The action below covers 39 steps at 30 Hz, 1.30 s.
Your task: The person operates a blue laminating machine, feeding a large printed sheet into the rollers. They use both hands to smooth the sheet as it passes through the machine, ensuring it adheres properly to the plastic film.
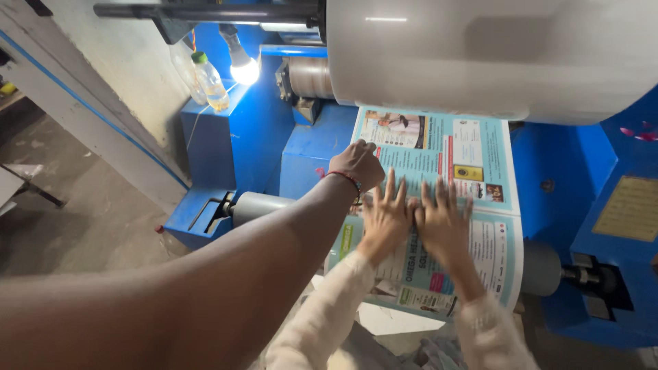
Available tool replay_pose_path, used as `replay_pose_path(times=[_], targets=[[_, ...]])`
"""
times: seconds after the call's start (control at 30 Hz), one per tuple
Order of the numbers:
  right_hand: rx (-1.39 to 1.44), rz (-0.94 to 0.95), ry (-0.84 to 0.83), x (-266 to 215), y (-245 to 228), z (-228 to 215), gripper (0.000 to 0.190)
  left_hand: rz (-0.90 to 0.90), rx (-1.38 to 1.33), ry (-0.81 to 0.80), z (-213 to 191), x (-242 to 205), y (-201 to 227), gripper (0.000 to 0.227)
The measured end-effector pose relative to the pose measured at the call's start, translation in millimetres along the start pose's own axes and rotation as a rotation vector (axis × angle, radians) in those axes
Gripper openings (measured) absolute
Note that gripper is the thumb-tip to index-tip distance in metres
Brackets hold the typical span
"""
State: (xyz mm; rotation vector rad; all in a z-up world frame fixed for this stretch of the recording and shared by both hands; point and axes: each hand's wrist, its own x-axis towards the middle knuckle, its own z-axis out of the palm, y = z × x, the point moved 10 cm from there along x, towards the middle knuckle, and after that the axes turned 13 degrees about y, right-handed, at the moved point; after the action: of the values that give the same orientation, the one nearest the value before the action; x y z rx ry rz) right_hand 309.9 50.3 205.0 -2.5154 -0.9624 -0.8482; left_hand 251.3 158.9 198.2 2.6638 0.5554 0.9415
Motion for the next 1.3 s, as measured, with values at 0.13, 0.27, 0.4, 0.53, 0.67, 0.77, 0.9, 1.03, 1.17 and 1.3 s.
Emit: replay_pose_path(times=[0.13,0.27,0.4,0.53,0.67,0.77,0.9,1.03,1.17,1.3], targets=[[0.069,0.037,-0.248,57.2,22.9,61.8,0.060,0.156,0.056,0.130,31.8,71.2,-6.4,0.064],[0.019,0.038,-0.343,60.8,17.9,68.5,0.062,0.024,0.139,-0.155,57.8,72.4,-21.9,0.064],[0.088,-0.073,-0.225,49.7,-6.0,-3.4,0.066,0.041,0.055,-0.128,20.0,40.1,-9.9,0.067],[1.157,-0.090,-0.217,62.5,-32.0,-160.3,0.057,-0.003,-0.008,-0.261,-3.7,23.7,-2.1,0.071],[1.776,-0.772,-0.361,34.0,-60.6,-341.5,0.049,0.062,0.037,-0.185,-22.2,8.9,10.0,0.076],[1.828,-0.750,-0.691,-14.2,-102.4,-385.8,0.032,0.086,0.027,-0.117,-39.1,-9.1,17.6,0.076],[1.821,-0.488,-0.684,-8.6,-115.6,-390.8,0.044,0.095,0.005,-0.157,-51.1,-11.7,24.8,0.079],[1.602,-0.590,-0.696,-6.0,-127.4,-312.7,0.057,0.081,-0.061,-0.044,-58.0,-5.7,28.8,0.073],[0.453,-0.095,0.099,27.2,-62.2,-188.8,0.053,0.097,-0.020,0.014,-57.6,11.9,30.5,0.069],[-0.036,-0.030,0.103,5.6,-19.6,-75.0,0.060,-0.015,-0.034,-0.135,-32.0,5.7,9.1,0.062]])
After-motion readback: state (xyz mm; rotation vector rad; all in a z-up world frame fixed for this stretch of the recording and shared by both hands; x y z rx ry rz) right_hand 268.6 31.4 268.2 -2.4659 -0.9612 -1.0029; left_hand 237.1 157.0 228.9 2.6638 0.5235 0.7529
